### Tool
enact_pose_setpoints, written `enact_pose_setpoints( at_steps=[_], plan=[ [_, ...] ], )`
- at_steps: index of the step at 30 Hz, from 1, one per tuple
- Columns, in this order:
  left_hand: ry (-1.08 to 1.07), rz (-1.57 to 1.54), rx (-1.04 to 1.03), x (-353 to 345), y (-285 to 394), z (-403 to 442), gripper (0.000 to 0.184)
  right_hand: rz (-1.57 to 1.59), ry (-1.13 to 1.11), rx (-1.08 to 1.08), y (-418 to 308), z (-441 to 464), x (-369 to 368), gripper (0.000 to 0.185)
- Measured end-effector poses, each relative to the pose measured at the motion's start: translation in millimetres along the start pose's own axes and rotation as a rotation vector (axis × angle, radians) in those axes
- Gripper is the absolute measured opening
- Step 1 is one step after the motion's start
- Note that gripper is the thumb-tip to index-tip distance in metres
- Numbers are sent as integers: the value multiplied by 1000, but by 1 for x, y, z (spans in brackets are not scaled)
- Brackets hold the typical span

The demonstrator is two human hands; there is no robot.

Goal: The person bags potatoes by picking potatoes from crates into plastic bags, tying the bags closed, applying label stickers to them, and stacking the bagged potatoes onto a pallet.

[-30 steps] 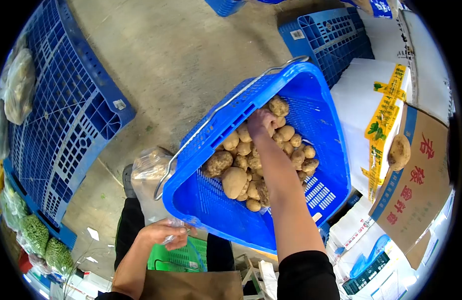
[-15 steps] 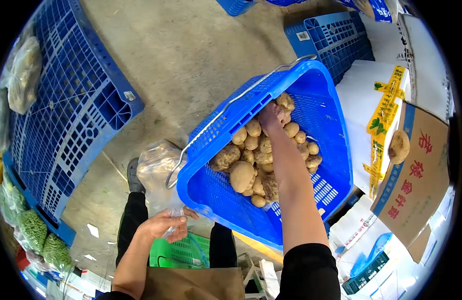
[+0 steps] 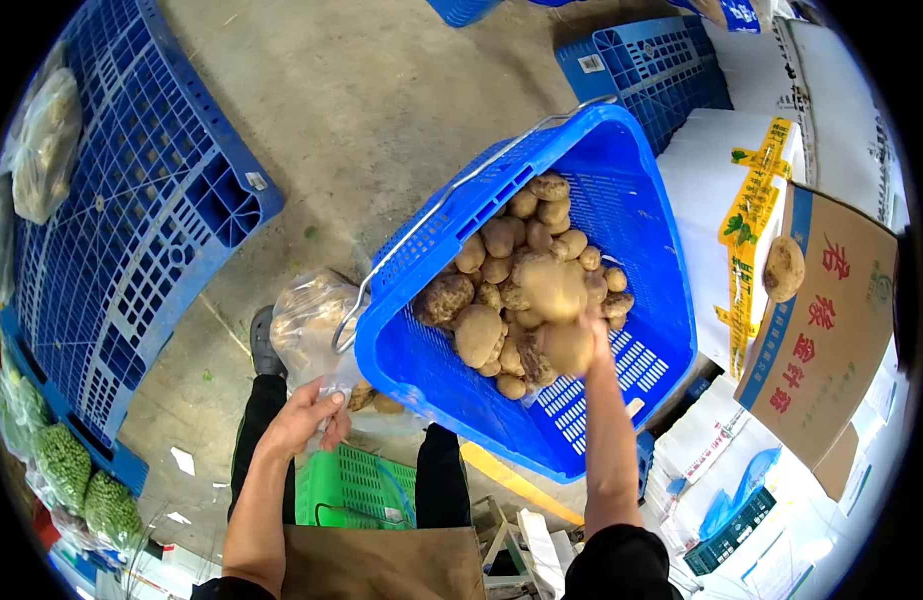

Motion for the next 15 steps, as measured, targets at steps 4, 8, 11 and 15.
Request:
enact_pose_setpoints(
  at_steps=[4,8,11,15],
  plan=[
    [-201,-55,86,-8,-10,-11,33,324,-162,-424,76,-163,-51,77],
    [-404,-80,178,-6,-19,-20,44,404,-411,-737,160,-231,-120,79],
    [-459,-105,188,-4,-22,-24,38,652,-275,-983,255,-206,-141,64],
    [-460,-63,169,-7,-16,-29,40,371,-170,-760,244,-170,-200,50]
  ],
)
Point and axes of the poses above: each hand's wrist, its own z-axis towards the middle knuckle, its own x-axis out of the back of the hand, y = z × x, the point moved 5 cm from there along z, towards the middle knuckle, and after that the axes turned 10 degrees about y, right-handed, at the moved point
